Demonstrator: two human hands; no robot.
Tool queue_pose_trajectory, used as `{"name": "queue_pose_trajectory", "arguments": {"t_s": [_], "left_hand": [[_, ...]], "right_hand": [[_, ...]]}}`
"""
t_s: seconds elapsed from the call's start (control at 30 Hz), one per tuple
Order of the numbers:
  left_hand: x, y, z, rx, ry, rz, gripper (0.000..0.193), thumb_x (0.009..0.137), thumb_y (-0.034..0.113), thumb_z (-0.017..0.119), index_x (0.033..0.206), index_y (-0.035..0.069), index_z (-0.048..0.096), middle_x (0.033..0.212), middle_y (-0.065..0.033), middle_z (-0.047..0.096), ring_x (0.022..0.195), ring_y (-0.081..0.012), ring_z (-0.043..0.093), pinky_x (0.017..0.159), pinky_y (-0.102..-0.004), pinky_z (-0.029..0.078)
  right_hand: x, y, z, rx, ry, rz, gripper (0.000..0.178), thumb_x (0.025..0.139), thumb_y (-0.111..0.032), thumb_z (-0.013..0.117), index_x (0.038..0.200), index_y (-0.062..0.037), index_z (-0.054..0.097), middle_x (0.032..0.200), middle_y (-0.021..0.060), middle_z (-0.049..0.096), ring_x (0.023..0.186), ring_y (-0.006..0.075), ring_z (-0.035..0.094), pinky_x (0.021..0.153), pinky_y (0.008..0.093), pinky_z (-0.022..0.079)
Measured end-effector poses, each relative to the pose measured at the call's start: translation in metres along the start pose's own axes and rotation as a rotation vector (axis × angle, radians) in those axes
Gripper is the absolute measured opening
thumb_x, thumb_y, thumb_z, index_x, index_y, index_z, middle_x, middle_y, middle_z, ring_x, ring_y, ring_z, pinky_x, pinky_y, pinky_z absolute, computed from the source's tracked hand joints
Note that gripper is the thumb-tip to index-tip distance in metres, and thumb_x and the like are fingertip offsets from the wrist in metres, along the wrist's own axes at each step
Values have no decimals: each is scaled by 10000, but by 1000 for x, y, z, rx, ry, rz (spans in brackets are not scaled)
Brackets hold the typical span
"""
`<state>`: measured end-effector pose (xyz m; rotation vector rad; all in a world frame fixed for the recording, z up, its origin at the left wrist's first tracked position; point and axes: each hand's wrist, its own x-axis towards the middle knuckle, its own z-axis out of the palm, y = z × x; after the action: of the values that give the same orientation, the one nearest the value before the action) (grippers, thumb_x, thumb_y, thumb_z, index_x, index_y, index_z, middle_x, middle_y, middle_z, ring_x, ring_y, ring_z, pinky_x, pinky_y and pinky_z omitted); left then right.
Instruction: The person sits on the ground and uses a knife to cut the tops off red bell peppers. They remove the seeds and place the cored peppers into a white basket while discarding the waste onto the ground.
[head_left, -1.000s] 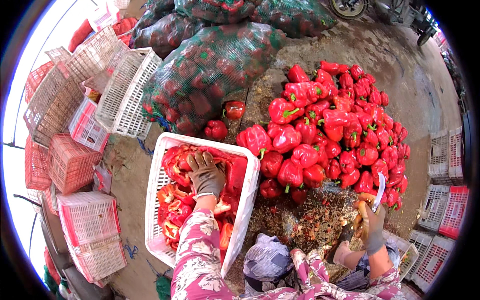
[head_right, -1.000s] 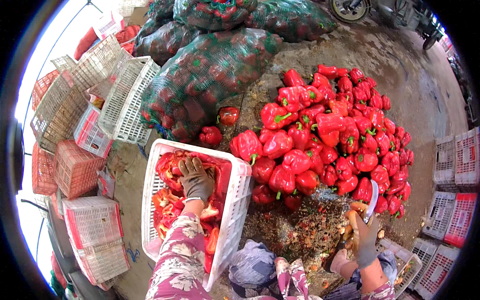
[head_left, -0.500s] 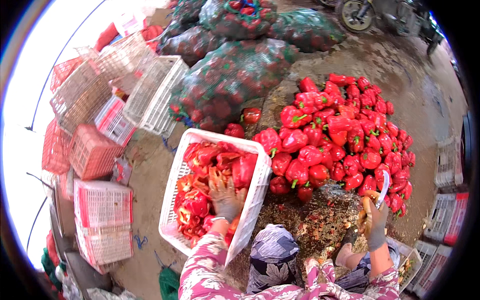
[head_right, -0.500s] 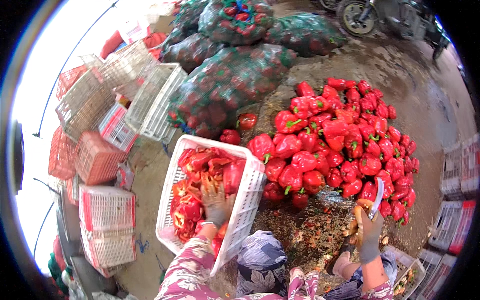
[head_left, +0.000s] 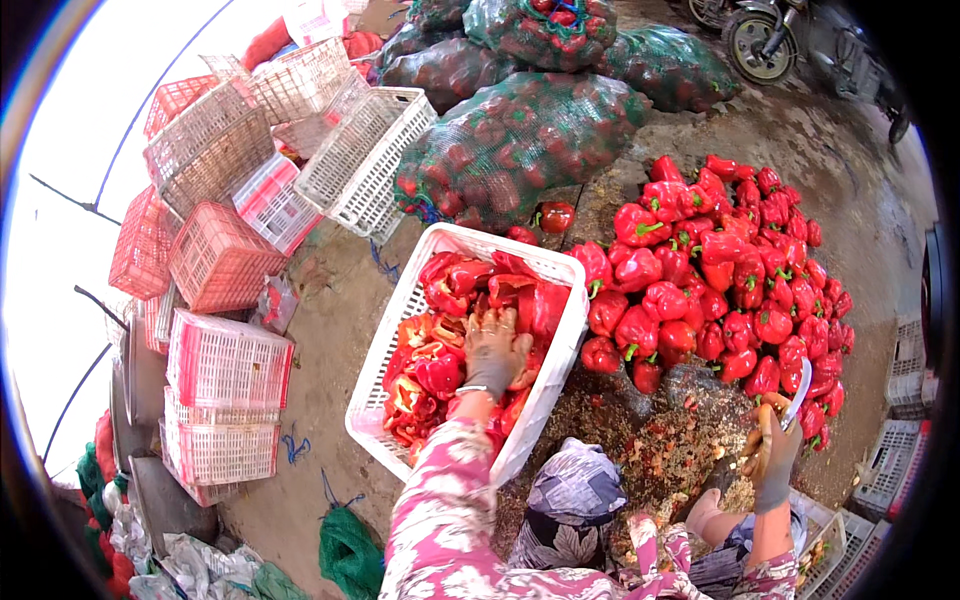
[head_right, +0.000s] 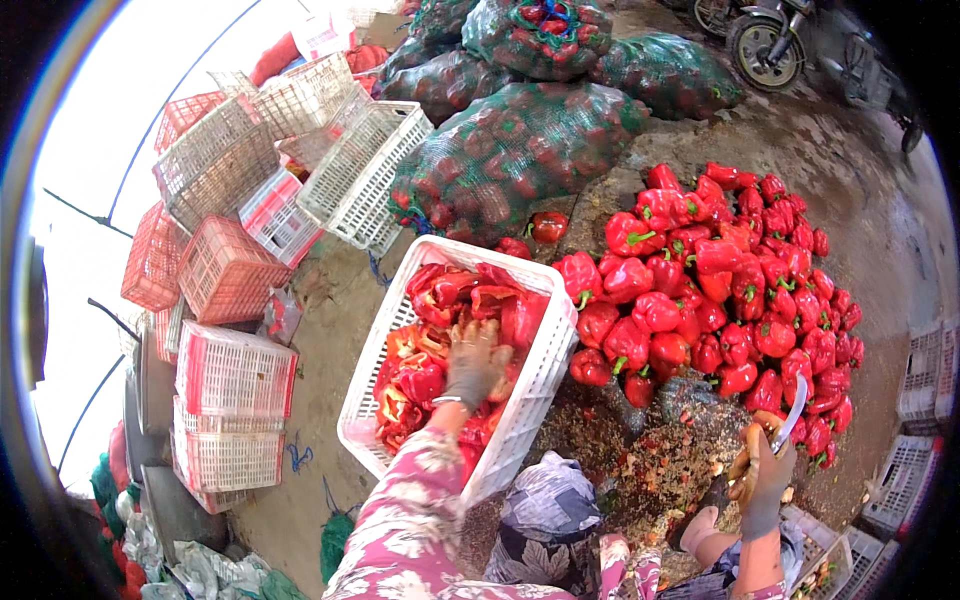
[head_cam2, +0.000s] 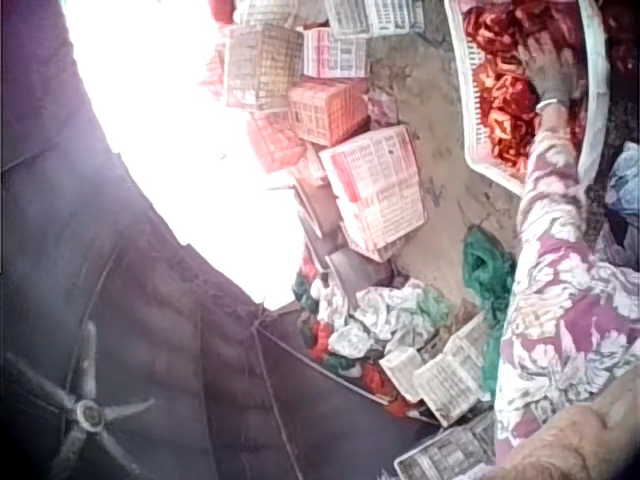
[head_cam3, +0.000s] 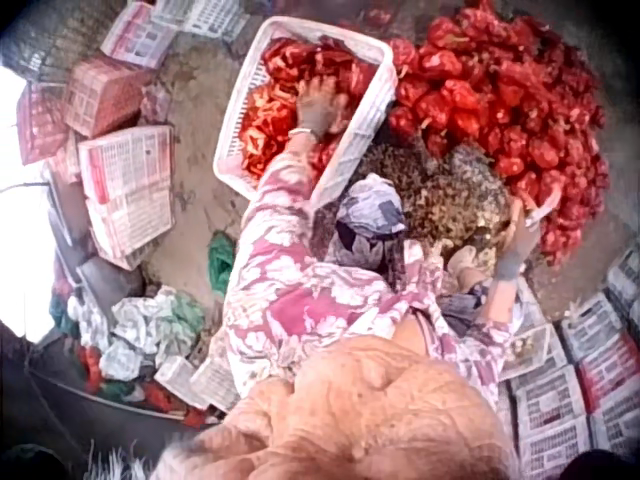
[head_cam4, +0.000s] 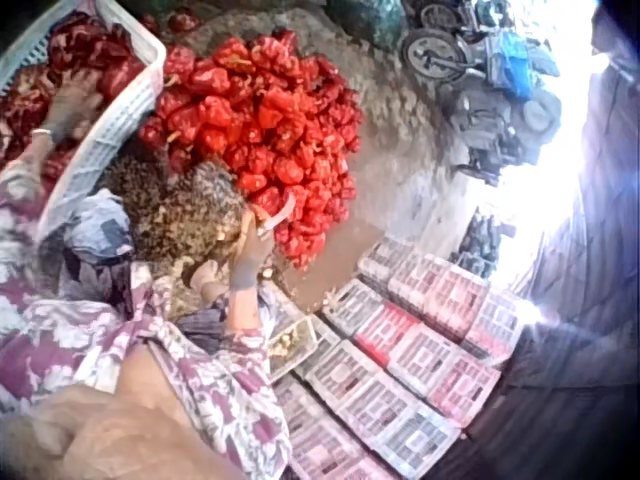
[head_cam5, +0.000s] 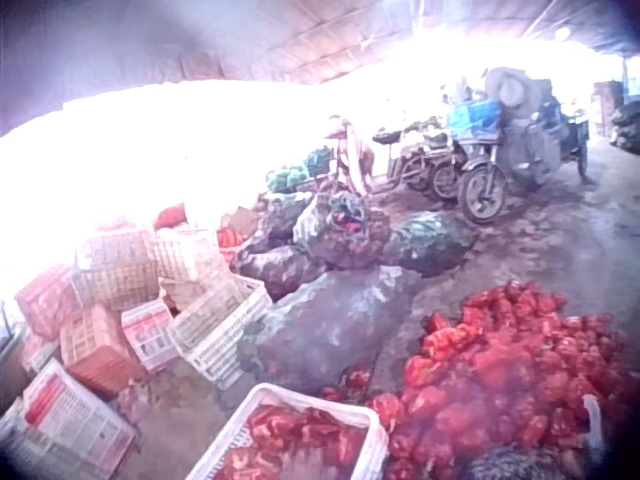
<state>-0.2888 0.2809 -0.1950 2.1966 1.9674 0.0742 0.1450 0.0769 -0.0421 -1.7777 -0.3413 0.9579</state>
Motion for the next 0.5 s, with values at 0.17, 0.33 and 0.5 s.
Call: {"name": "queue_pose_trajectory", "arguments": {"t_s": [0.17, 0.33, 0.5], "left_hand": [[-43, -36, -93, 226, -108, -385, 691, 793, 566, 685, 1401, 282, 517, 1535, -127, 398, 1381, -382, 391, 1113, -620, 283], [-120, -131, -48, -136, -131, -528, 624, 876, 491, 631, 1433, 257, 476, 1502, -180, 433, 1393, -445, 369, 1136, -531, 330], [-135, -143, -22, -22, -4, -618, 497, 935, 364, 566, 1413, 248, 493, 1413, -249, 480, 1317, -462, 442, 1060, -545, 410]], "right_hand": [[-6, 5, -6, -34, 31, -3, 310, 955, -262, 645, 1193, -73, 580, 788, 31, 602, 387, 89, 453, 279, 239, 294], [-13, 14, 2, -67, 97, 0, 309, 954, -271, 654, 1182, -70, 597, 768, 30, 599, 390, 84, 452, 291, 242, 323], [-14, 23, 30, -68, -16, -8, 304, 954, -255, 655, 1186, -68, 596, 745, 31, 613, 375, 84, 461, 283, 236, 322]]}}
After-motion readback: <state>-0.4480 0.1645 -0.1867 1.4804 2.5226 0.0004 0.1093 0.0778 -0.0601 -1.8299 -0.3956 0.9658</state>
